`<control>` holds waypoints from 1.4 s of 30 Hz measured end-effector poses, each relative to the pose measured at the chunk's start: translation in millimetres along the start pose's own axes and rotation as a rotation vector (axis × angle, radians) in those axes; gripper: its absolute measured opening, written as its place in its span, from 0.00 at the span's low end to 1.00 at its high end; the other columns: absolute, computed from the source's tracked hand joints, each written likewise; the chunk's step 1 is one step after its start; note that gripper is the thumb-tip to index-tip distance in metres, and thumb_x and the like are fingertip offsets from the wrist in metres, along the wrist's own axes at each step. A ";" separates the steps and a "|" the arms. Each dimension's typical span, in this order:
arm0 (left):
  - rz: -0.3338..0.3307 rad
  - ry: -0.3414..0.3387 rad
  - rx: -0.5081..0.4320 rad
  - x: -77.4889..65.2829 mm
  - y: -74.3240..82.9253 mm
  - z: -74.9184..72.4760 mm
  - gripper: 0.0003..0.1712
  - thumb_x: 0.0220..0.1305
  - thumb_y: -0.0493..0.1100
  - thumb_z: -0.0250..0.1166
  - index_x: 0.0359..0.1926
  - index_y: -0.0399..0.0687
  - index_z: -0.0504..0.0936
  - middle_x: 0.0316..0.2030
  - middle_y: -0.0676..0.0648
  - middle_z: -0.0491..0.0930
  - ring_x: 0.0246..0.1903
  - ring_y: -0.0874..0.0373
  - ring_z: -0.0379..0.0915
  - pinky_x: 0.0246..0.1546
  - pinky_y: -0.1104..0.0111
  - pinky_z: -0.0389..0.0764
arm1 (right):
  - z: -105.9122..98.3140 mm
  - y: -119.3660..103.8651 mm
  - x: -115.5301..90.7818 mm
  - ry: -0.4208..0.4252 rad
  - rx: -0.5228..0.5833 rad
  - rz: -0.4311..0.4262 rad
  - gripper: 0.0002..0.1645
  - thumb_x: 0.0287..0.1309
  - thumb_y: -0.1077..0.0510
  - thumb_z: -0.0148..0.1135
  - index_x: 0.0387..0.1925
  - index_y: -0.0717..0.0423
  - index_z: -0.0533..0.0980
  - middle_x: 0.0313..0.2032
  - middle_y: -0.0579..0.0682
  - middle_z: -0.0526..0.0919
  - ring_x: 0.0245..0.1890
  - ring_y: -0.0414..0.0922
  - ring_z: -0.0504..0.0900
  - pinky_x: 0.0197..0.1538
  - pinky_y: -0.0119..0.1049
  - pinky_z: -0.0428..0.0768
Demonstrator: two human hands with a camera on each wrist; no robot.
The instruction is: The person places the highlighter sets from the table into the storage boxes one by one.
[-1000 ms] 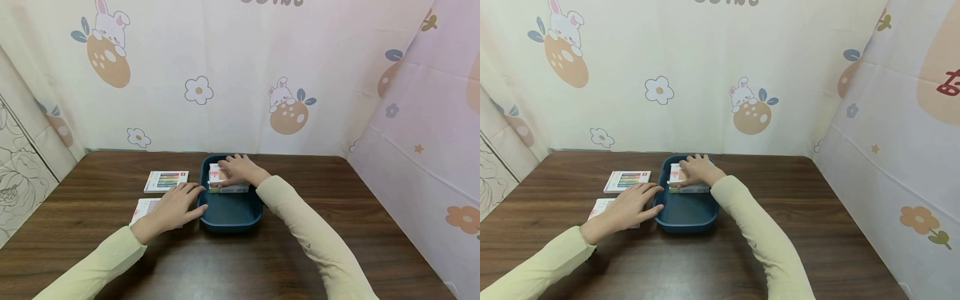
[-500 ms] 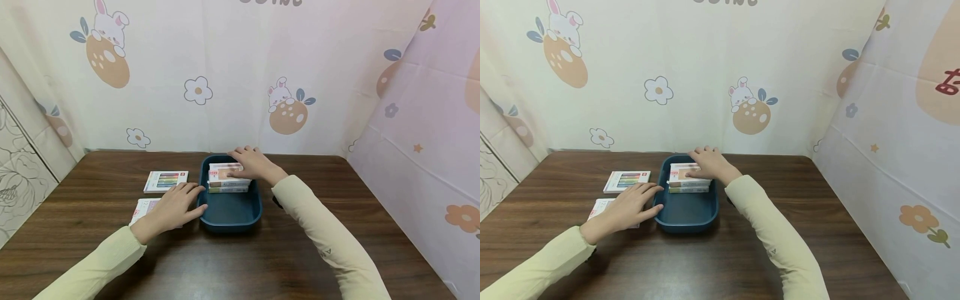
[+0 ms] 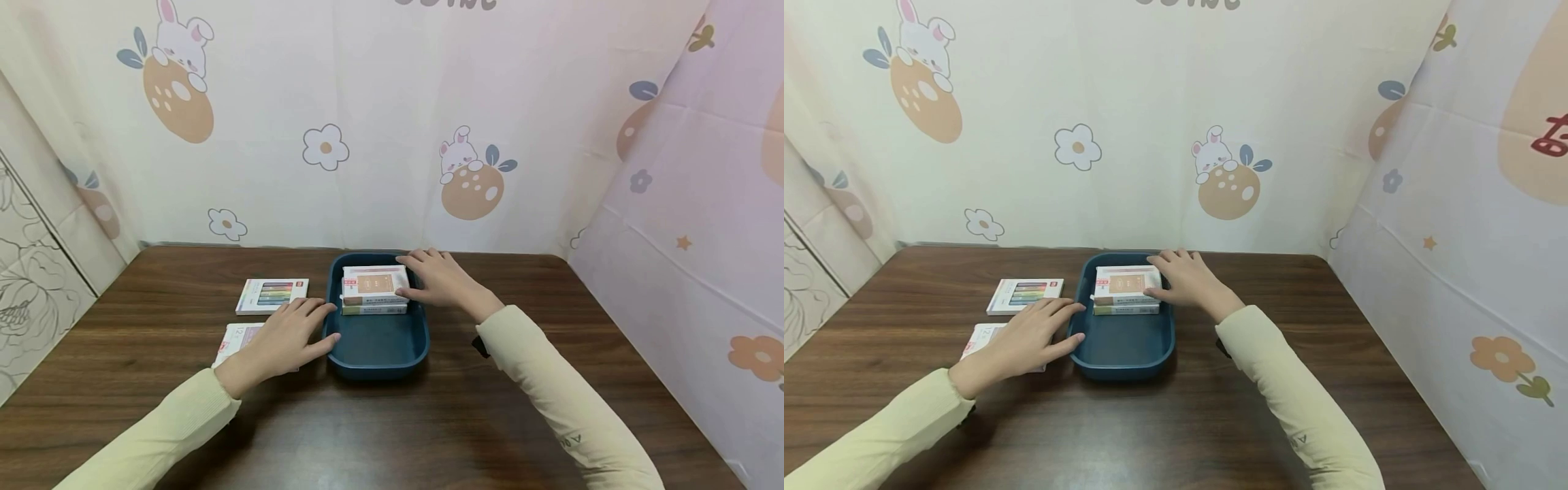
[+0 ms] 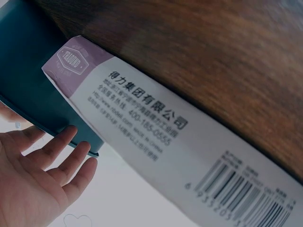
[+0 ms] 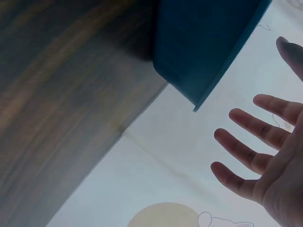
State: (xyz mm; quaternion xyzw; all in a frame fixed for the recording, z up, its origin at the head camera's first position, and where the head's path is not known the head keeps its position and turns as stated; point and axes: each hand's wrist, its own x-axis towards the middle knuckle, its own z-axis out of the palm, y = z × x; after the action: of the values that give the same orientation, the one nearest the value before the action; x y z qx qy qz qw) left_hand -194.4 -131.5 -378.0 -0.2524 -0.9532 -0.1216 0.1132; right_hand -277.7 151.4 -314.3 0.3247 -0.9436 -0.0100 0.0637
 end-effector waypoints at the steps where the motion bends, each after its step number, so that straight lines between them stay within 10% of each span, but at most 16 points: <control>1: -0.002 0.000 -0.003 0.1 0.0 -0.1 0.33 0.59 0.65 0.53 0.59 0.52 0.71 0.55 0.45 0.72 0.55 0.48 0.68 0.54 0.48 0.68 | 1.1 0.7 -3.3 0.006 0.004 -0.002 0.39 0.55 0.34 0.53 0.63 0.50 0.63 0.58 0.54 0.70 0.58 0.56 0.68 0.57 0.56 0.67; 20: -0.005 -0.013 0.009 -0.7 1.4 -1.8 0.34 0.59 0.65 0.53 0.60 0.51 0.70 0.56 0.46 0.72 0.56 0.49 0.67 0.55 0.48 0.68 | 19.9 -7.4 -53.6 0.028 0.098 0.006 0.38 0.56 0.33 0.50 0.62 0.49 0.66 0.55 0.53 0.74 0.55 0.54 0.71 0.55 0.54 0.68; 42: 0.015 -0.005 0.021 -6.0 0.8 -6.8 0.33 0.63 0.66 0.46 0.61 0.54 0.68 0.57 0.48 0.72 0.56 0.49 0.67 0.57 0.51 0.66 | 37.6 -10.3 -64.4 0.010 0.135 0.023 0.34 0.61 0.34 0.44 0.60 0.49 0.67 0.57 0.51 0.72 0.54 0.50 0.71 0.55 0.53 0.68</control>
State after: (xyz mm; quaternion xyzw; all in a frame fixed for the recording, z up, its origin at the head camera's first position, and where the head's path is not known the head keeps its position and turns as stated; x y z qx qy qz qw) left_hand -187.9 -135.5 -373.1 -0.2586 -0.9529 -0.1101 0.1143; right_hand -225.9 181.9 -359.5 0.3176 -0.9454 0.0562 0.0465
